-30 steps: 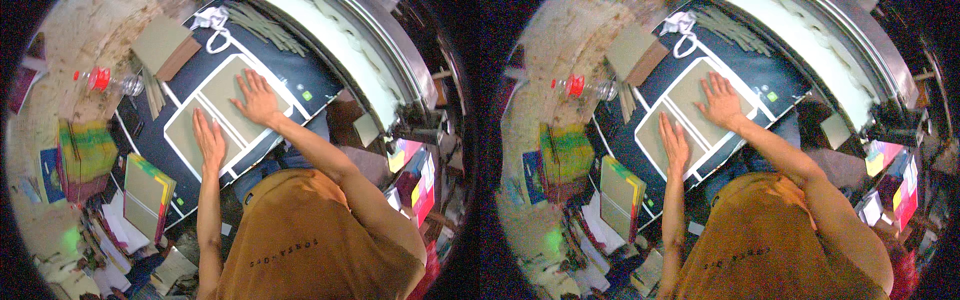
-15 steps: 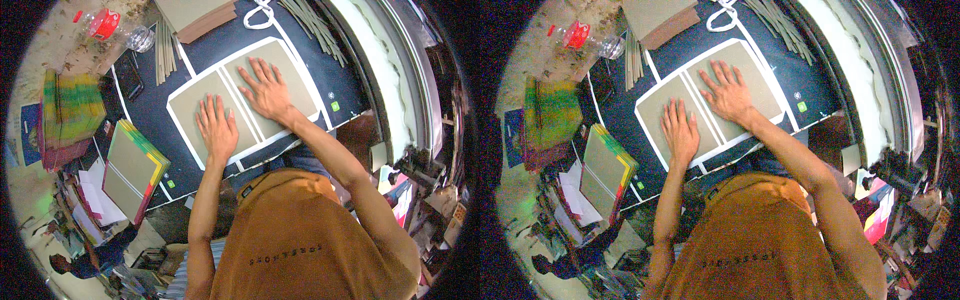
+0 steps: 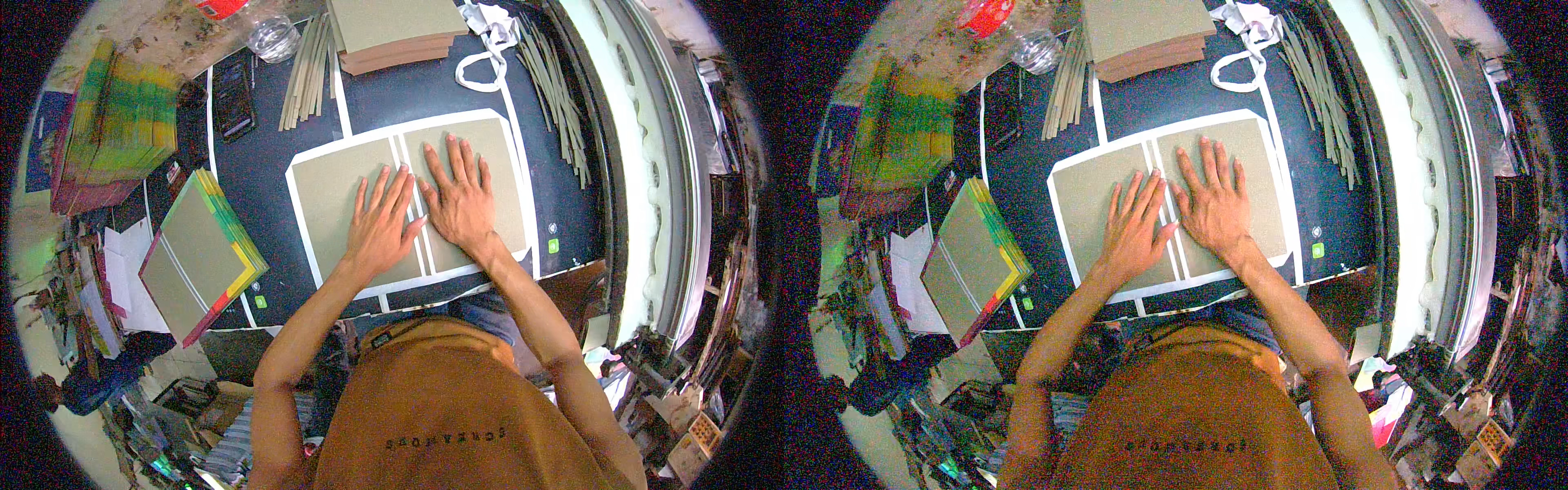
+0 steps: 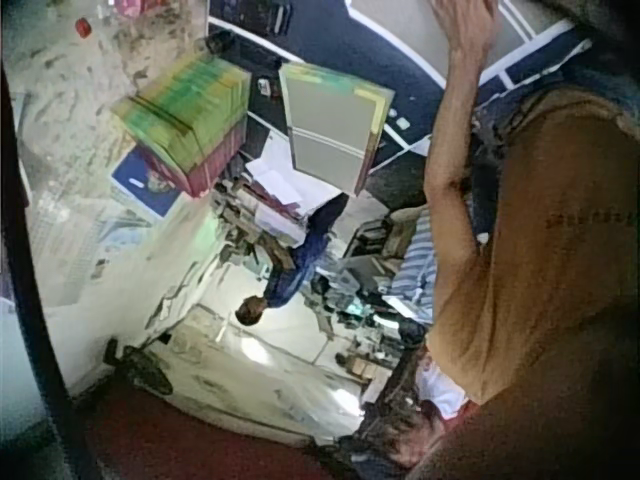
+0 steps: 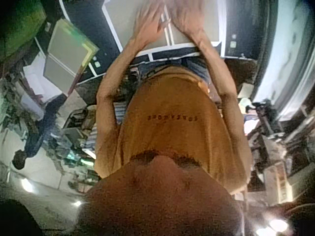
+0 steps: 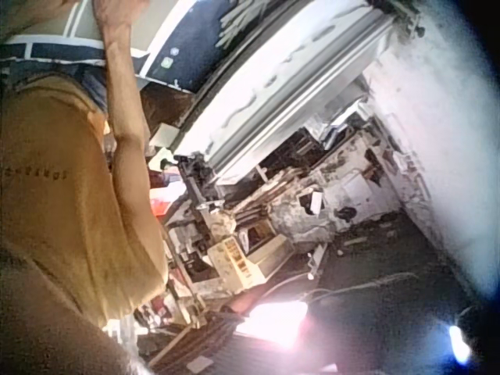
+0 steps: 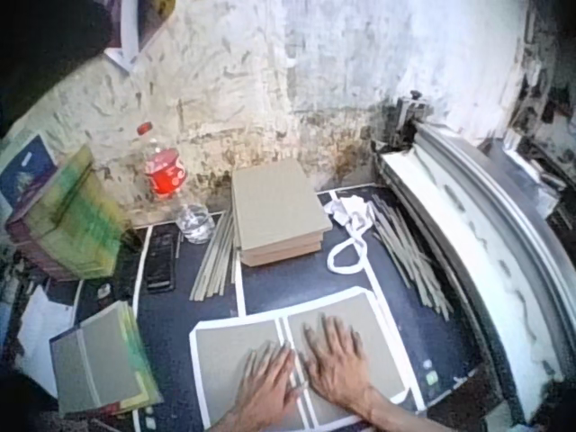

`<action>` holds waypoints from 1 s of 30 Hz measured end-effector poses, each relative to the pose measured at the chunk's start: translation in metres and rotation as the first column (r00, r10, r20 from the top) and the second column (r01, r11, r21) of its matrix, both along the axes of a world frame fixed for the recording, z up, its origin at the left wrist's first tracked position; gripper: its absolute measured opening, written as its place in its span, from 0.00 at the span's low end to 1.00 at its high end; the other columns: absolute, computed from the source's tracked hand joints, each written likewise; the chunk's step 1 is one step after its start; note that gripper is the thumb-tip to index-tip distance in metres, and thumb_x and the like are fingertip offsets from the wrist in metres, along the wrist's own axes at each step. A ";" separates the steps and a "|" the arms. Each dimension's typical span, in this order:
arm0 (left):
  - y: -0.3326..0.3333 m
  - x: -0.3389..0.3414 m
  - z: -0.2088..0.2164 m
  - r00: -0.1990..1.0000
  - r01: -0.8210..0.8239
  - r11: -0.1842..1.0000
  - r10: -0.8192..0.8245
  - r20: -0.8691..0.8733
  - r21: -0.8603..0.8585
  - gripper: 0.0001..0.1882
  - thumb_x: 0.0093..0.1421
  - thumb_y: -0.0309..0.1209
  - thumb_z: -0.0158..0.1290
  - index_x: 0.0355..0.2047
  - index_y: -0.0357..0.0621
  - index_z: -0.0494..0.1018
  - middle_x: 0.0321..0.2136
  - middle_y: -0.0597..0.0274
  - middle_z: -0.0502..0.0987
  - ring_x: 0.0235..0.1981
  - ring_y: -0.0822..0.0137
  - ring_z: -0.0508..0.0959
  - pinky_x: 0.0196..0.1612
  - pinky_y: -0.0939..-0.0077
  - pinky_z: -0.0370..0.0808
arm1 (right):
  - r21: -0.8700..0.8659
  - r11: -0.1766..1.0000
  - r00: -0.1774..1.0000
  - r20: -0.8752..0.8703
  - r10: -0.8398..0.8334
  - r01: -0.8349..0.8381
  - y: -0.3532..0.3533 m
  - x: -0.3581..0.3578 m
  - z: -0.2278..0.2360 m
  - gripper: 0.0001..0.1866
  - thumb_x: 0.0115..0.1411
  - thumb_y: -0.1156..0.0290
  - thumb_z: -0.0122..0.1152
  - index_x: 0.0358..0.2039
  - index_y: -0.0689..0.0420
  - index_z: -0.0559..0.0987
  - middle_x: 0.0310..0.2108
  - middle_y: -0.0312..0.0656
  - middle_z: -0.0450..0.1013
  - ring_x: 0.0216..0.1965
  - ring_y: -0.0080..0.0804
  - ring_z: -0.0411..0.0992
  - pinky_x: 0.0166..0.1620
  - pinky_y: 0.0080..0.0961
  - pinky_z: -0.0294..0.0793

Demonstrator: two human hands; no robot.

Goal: The person assembles a book cover by placing a cardboard panel on a white sheet, applying glue and strips of material, and then folding and pressing the assembly using a mechanical press.

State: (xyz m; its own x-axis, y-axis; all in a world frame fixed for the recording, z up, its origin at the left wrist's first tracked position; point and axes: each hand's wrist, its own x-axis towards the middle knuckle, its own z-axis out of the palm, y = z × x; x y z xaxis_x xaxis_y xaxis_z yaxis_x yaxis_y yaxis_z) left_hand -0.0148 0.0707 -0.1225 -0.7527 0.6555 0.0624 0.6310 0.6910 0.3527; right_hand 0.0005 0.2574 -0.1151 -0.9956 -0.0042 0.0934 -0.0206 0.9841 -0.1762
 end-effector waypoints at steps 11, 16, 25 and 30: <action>0.002 0.002 0.008 1.000 -0.021 0.999 0.021 -0.012 -0.037 0.39 0.69 0.48 0.46 0.73 0.38 0.53 0.75 0.53 0.50 0.76 0.49 0.47 0.75 0.41 0.41 | -0.026 1.000 1.000 -0.020 0.011 -0.011 0.002 0.002 -0.001 0.33 0.71 0.51 0.47 0.74 0.43 0.61 0.76 0.51 0.49 0.76 0.51 0.47 0.73 0.57 0.46; 0.004 0.004 0.010 0.998 -0.031 0.999 0.029 -0.047 -0.037 0.37 0.70 0.47 0.45 0.72 0.39 0.56 0.75 0.55 0.52 0.76 0.51 0.49 0.75 0.43 0.42 | -0.033 0.999 0.998 -0.067 0.009 -0.011 0.003 0.001 -0.005 0.32 0.70 0.51 0.49 0.73 0.44 0.62 0.75 0.52 0.50 0.76 0.52 0.48 0.73 0.58 0.47; 0.005 0.008 0.000 0.998 -0.044 0.999 0.044 -0.051 -0.008 0.38 0.68 0.45 0.48 0.73 0.39 0.54 0.75 0.55 0.51 0.76 0.51 0.48 0.75 0.42 0.42 | 0.002 1.000 0.993 -0.119 0.023 -0.023 0.003 0.004 -0.011 0.31 0.70 0.51 0.50 0.71 0.45 0.65 0.74 0.53 0.53 0.74 0.53 0.51 0.72 0.58 0.51; 0.000 0.005 -0.003 0.997 -0.022 0.999 0.020 -0.074 -0.029 0.41 0.68 0.49 0.50 0.73 0.39 0.52 0.75 0.55 0.51 0.76 0.50 0.48 0.75 0.41 0.41 | -0.012 1.000 0.988 -0.156 0.020 -0.022 0.002 0.005 -0.012 0.31 0.70 0.49 0.49 0.71 0.45 0.66 0.74 0.52 0.54 0.74 0.51 0.52 0.72 0.57 0.50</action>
State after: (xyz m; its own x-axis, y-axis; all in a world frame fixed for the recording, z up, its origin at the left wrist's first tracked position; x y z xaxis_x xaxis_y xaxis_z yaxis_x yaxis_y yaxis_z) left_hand -0.0096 0.0706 -0.1256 -0.7605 0.6418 0.0988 0.6396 0.7141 0.2845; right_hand 0.0054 0.2594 -0.1274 -0.9685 -0.0224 0.2479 -0.0695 0.9807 -0.1830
